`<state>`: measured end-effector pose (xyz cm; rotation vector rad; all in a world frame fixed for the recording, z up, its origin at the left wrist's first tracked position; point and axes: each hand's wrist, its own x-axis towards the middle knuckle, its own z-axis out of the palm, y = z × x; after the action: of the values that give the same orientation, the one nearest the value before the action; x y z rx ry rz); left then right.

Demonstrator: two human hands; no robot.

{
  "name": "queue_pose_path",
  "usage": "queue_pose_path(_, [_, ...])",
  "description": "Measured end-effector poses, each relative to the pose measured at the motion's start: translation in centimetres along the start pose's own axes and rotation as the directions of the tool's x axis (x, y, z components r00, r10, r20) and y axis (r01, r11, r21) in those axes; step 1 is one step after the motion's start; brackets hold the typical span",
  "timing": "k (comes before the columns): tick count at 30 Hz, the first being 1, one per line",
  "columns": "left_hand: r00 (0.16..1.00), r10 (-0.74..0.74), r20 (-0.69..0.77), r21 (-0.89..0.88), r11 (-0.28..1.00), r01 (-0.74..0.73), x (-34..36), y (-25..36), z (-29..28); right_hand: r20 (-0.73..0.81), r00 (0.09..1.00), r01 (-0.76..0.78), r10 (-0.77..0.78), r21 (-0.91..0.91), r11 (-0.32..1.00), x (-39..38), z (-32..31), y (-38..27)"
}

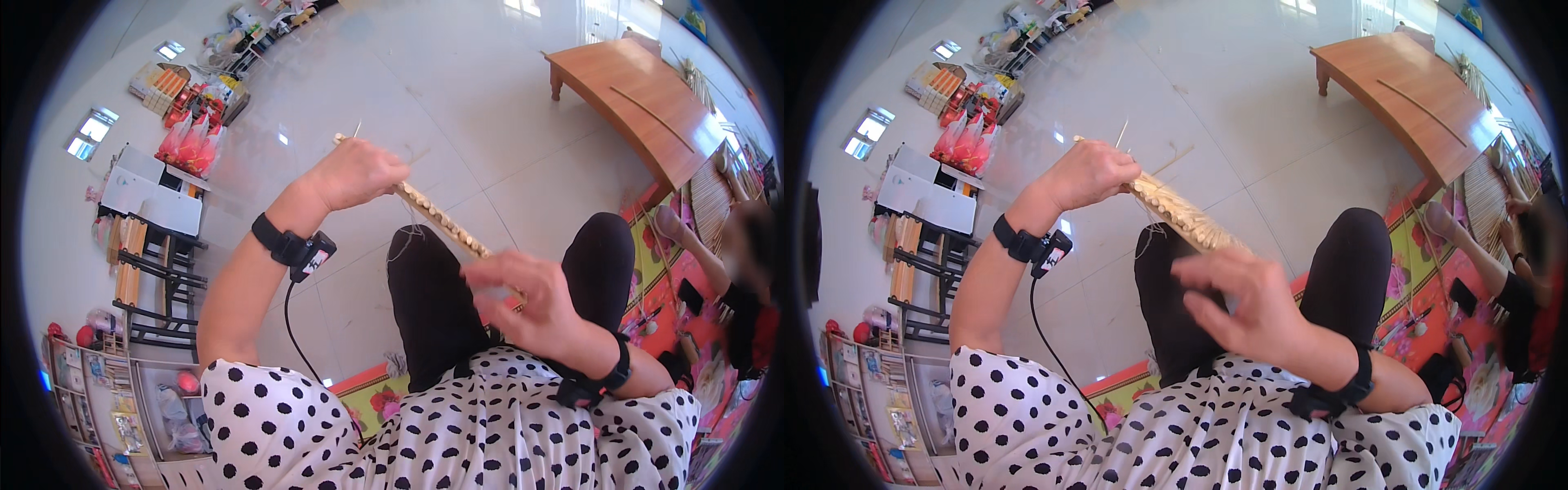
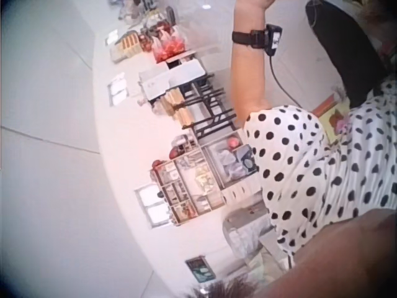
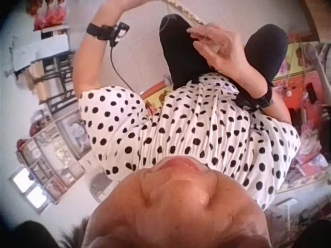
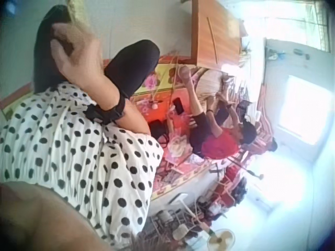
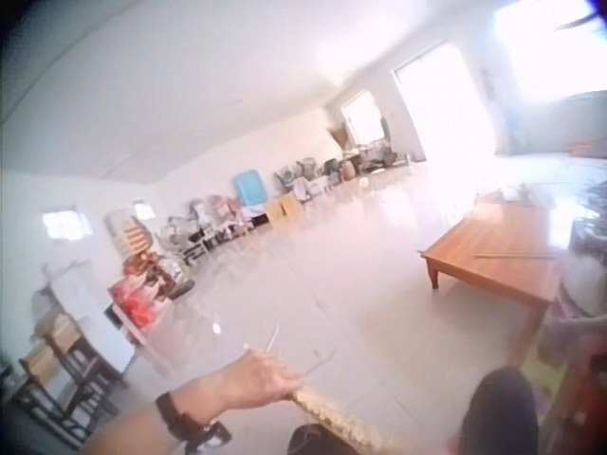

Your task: The person sits on the floor and weaves thin bamboo strips together using a needle and thread. They repeatedly pass the needle through the strips to bind them, rotating the bundle to work on different sections.

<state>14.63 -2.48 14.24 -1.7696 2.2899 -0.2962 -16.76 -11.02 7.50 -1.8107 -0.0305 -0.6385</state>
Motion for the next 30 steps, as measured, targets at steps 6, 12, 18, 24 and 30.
queue_pose_path(6, [0.972, -0.131, -0.193, 0.004, 0.991, 0.135, -0.4, -0.7, -1.6, 0.156, 0.894, -0.435, 0.420, 0.078, 0.897, -0.5, 0.7, 1.1])
queue_pose_path(12, [0.887, -0.216, -0.408, -0.008, 0.972, 0.233, 0.5, 0.6, -3.9, -0.275, 0.899, -0.316, 0.342, 0.136, 0.939, 6.5, -1.8, 7.0])
queue_pose_path(18, [0.630, -0.591, -0.504, -0.272, 0.801, 0.534, 3.6, 5.3, -1.8, -0.445, 0.865, -0.164, 0.230, 0.183, 0.969, 11.2, -5.0, 3.9])
queue_pose_path(24, [0.462, -0.826, -0.323, -0.599, 0.557, 0.576, 6.7, 11.2, 2.1, -0.399, 0.901, -0.126, 0.171, 0.138, 0.982, 10.6, -4.6, 8.3])
queue_pose_path(30, [0.447, -0.887, -0.117, -0.665, 0.404, 0.628, 7.7, 16.8, 6.5, -0.276, 0.894, -0.257, 0.353, 0.332, 0.908, 7.0, -2.6, 12.6])
